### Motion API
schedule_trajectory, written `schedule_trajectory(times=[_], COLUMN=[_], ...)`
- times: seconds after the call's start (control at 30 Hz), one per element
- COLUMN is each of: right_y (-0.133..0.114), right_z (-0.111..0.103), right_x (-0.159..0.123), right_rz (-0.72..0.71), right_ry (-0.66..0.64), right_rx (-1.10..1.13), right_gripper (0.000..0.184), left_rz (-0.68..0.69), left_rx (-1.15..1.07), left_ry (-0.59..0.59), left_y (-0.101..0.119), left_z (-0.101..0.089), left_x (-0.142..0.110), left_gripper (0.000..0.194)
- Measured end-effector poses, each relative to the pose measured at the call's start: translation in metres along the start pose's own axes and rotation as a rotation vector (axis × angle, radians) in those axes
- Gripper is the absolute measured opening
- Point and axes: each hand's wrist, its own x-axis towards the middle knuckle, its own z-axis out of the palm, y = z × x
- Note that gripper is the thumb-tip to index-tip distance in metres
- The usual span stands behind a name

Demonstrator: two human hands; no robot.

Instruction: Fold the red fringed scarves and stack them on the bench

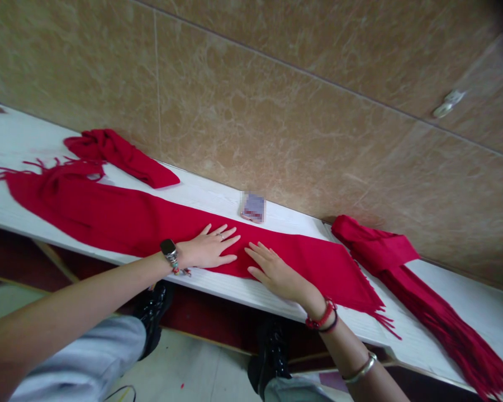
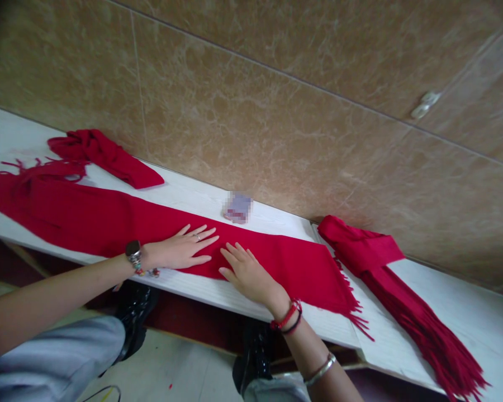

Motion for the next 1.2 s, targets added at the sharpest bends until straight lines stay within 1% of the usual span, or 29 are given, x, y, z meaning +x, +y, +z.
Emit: schedule_trajectory(times=[0.07, 0.13, 0.27, 0.33, 0.4, 0.43, 0.5, 0.6, 0.67, 0.73, 0.8, 0.9, 0.97, 1.03, 1.07, 1.1, 1.13, 1.17, 1.2], right_y=[0.011, 0.027, 0.065, 0.075, 0.072, 0.065, 0.046, 0.023, 0.024, 0.039, 0.063, 0.1, 0.116, 0.12, 0.117, 0.11, 0.099, 0.086, 0.072], right_z=[0.0, 0.002, 0.0, -0.005, -0.008, -0.007, -0.002, 0.011, 0.016, 0.014, 0.007, -0.006, -0.013, -0.019, -0.022, -0.023, -0.023, -0.023, -0.021], right_x=[0.003, 0.002, -0.009, -0.011, -0.003, 0.004, 0.022, 0.046, 0.049, 0.04, 0.02, -0.014, -0.031, -0.041, -0.044, -0.044, -0.044, -0.043, -0.041], right_rz=[0.016, 0.056, 0.216, 0.318, 0.347, 0.322, 0.211, 0.098, 0.099, 0.145, 0.207, 0.372, 0.498, 0.569, 0.57, 0.537, 0.463, 0.355, 0.229], right_ry=[-0.105, -0.148, -0.138, -0.113, -0.039, 0.005, 0.059, 0.032, 0.015, -0.005, -0.045, -0.06, -0.014, 0.102, 0.181, 0.257, 0.317, 0.35, 0.347], right_rx=[-0.087, -0.172, -0.37, -0.465, -0.503, -0.488, -0.401, -0.291, -0.314, -0.395, -0.494, -0.571, -0.547, -0.508, -0.481, -0.441, -0.391, -0.322, -0.244], right_gripper=[0.05, 0.049, 0.047, 0.046, 0.047, 0.048, 0.05, 0.05, 0.048, 0.045, 0.042, 0.038, 0.038, 0.04, 0.043, 0.045, 0.046, 0.046, 0.045], left_rz=[-0.015, -0.047, -0.102, -0.107, -0.11, -0.115, -0.141, -0.188, -0.192, -0.186, -0.183, -0.171, -0.166, -0.168, -0.159, -0.134, -0.098, -0.05, 0.01], left_rx=[-0.001, -0.01, -0.041, -0.055, -0.066, -0.068, -0.067, -0.054, -0.044, -0.032, -0.025, -0.023, -0.017, -0.004, 0.008, 0.024, 0.043, 0.065, 0.089], left_ry=[0.012, 0.021, 0.035, 0.029, 0.025, 0.025, 0.029, 0.035, 0.037, 0.03, 0.013, -0.003, -0.008, -0.018, -0.023, -0.021, -0.011, 0.006, 0.023], left_y=[-0.002, -0.003, -0.001, 0.0, 0.001, 0.0, 0.0, -0.003, -0.004, -0.005, -0.006, -0.008, -0.011, -0.013, -0.014, -0.013, -0.011, -0.008, -0.003], left_z=[0.002, 0.003, 0.001, 0.0, -0.001, -0.001, 0.0, 0.002, 0.003, 0.002, 0.001, 0.001, 0.003, 0.003, 0.003, 0.002, 0.001, -0.001, -0.003], left_x=[0.001, 0.0, -0.002, -0.003, -0.004, -0.003, -0.002, -0.001, -0.002, -0.003, -0.003, -0.002, 0.0, 0.002, 0.003, 0.003, 0.004, 0.004, 0.003], left_gripper=[0.063, 0.068, 0.076, 0.077, 0.077, 0.078, 0.081, 0.087, 0.088, 0.087, 0.087, 0.086, 0.086, 0.085, 0.084, 0.081, 0.079, 0.076, 0.074])
